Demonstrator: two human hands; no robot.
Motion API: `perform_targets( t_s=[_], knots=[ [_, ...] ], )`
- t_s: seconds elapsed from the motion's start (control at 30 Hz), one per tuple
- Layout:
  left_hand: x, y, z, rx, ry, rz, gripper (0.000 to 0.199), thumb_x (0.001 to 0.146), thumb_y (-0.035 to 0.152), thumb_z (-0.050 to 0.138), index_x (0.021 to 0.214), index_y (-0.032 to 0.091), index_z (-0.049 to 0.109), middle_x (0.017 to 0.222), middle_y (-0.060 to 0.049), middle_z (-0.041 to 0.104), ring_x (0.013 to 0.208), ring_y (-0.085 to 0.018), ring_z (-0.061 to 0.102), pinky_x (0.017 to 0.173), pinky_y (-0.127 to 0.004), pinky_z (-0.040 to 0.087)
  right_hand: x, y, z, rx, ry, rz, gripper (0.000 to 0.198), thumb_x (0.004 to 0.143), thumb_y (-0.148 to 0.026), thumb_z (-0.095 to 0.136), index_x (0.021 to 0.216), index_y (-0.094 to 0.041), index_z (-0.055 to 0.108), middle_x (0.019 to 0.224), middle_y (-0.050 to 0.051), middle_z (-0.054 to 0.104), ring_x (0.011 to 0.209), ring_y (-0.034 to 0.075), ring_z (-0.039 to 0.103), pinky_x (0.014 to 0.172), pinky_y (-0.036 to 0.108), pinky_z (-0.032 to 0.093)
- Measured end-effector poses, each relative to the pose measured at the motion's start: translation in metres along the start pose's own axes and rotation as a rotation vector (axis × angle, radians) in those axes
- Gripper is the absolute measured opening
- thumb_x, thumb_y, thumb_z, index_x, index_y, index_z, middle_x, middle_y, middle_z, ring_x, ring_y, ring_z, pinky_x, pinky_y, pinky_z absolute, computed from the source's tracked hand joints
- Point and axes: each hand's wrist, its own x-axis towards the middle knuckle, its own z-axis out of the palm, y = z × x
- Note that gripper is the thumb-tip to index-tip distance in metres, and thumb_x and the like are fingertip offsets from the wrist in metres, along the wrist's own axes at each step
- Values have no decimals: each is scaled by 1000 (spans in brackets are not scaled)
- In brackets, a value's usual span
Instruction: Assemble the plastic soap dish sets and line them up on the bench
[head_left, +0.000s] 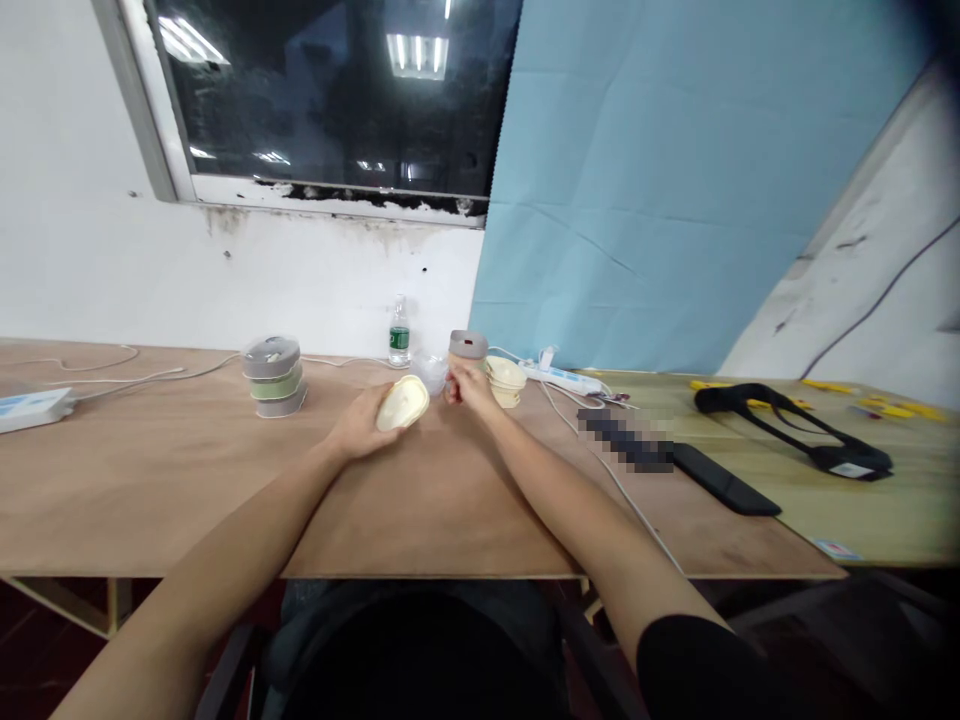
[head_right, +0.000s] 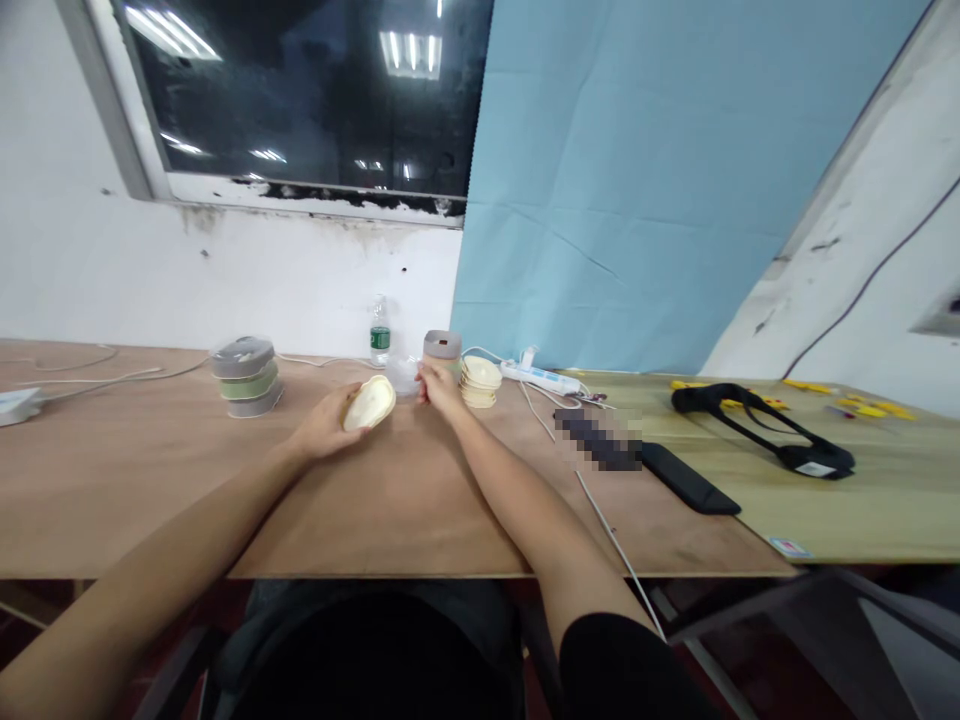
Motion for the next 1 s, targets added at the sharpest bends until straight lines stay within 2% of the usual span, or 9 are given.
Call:
perform_targets(
  t_s=[0.07,0.13,0.27,0.4,0.57,0.67,0.77,0.87,1.0],
  knots=[
    [-1,0,0,3,-2,-15,81,72,50,65,139,13,38,137,-16,49,124,-33,48,105,-46,39,-19,10,5,-284,-46,-256,17,86,-36,53,93,-20,57,59,-4,58,46,11,52,47,22,40],
    [-1,0,-1,2,-15,-27,80,74,50,63,140,13,37,138,-16,48,124,-33,48,104,-47,39,-37,17,11,-578,-127,-485,28,82,-26,56,110,-22,55,79,-1,66,62,13,58,59,24,44],
    [-2,-2,0,-37,-34,-42,78,78,51,58,141,12,33,138,-17,48,122,-32,50,102,-46,41,-53,21,21,-832,-151,-641,35,85,-25,54,119,-21,52,96,4,68,70,14,61,65,26,43],
    [-3,-3,1,-89,-77,-54,77,80,52,55,143,13,31,134,-17,51,118,-30,54,97,-44,45,-50,22,25,-766,11,-629,44,86,-30,54,127,-19,45,94,3,68,65,13,60,64,26,45],
    [-5,0,1,-105,-138,-38,76,79,55,57,142,16,35,134,-15,53,118,-31,54,97,-44,45,-52,24,23,-814,-32,-745,40,83,-20,51,123,-21,52,102,6,68,76,17,62,75,29,47],
    [-5,1,-1,-134,-111,5,71,82,55,53,140,16,38,135,-15,52,121,-31,52,100,-46,43,-51,24,19,-789,3,-809,33,85,-20,47,117,-21,55,106,7,67,83,18,62,81,31,47],
    [-2,-1,-2,-220,27,20,63,89,53,41,139,14,39,137,-15,50,122,-30,50,102,-45,41,-44,23,11,-667,160,-822,28,88,-28,47,113,-20,55,104,8,67,83,19,63,79,31,49],
    [-1,-7,-1,-285,167,-69,60,92,50,37,139,14,39,134,-17,51,112,-26,56,94,-44,46,-33,17,-4,-419,379,-766,28,89,-37,46,112,-21,50,97,7,66,74,16,63,69,29,50],
    [0,-14,1,-224,189,-147,59,89,50,45,137,16,41,127,-15,55,104,-24,58,89,-42,49,-15,4,-36,-81,721,-596,27,93,-47,39,104,-23,44,80,-1,62,49,9,56,51,22,46]
  ],
)
